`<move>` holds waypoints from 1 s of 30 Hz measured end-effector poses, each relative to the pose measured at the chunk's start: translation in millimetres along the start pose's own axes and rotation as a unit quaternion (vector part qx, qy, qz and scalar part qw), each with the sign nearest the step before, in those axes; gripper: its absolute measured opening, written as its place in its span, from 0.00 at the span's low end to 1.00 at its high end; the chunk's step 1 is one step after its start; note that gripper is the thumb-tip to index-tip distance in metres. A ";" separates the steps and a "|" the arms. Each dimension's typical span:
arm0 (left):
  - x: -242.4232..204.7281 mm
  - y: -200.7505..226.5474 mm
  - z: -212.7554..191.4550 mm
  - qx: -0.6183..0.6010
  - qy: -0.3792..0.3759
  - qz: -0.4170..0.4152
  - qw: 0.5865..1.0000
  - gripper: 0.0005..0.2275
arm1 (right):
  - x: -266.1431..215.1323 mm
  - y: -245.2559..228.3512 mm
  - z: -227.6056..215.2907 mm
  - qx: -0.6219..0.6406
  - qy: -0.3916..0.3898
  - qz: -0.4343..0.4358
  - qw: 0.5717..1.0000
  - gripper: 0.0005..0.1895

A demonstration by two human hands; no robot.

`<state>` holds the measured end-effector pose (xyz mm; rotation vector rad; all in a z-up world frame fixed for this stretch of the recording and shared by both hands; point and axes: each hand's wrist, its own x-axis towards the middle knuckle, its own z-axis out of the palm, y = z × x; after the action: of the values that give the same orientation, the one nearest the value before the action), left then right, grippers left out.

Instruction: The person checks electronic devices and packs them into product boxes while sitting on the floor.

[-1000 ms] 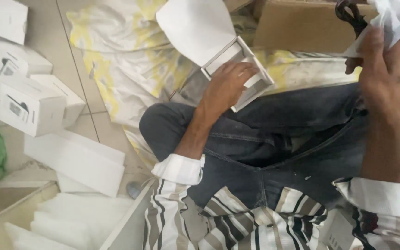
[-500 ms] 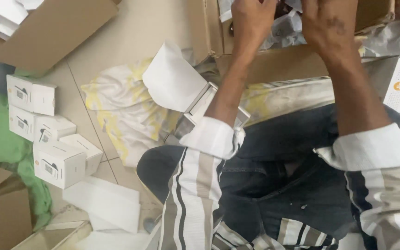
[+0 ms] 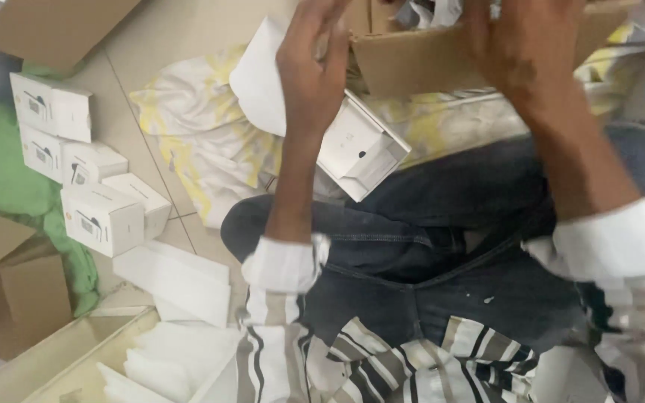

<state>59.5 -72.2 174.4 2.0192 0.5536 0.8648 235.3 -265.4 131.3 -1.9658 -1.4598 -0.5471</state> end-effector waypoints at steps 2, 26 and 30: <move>-44.3 3.5 -46.5 0.018 0.019 0.006 1.000 0.08 | 0.0 -48.1 -5.6 0.060 -0.008 -0.024 0.998 0.10; -116.3 -194.5 -31.9 -0.210 0.195 -0.297 0.911 0.20 | -10.3 -140.0 42.3 0.167 -0.268 0.017 0.949 0.38; -140.2 -178.7 -31.2 -0.095 0.179 -0.170 0.964 0.26 | 6.7 -102.8 34.6 0.256 -0.219 0.148 0.930 0.28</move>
<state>-68.1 -49.9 -14.7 1.5401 0.9504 1.0300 138.2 -216.8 134.9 -1.8820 -1.3354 0.4011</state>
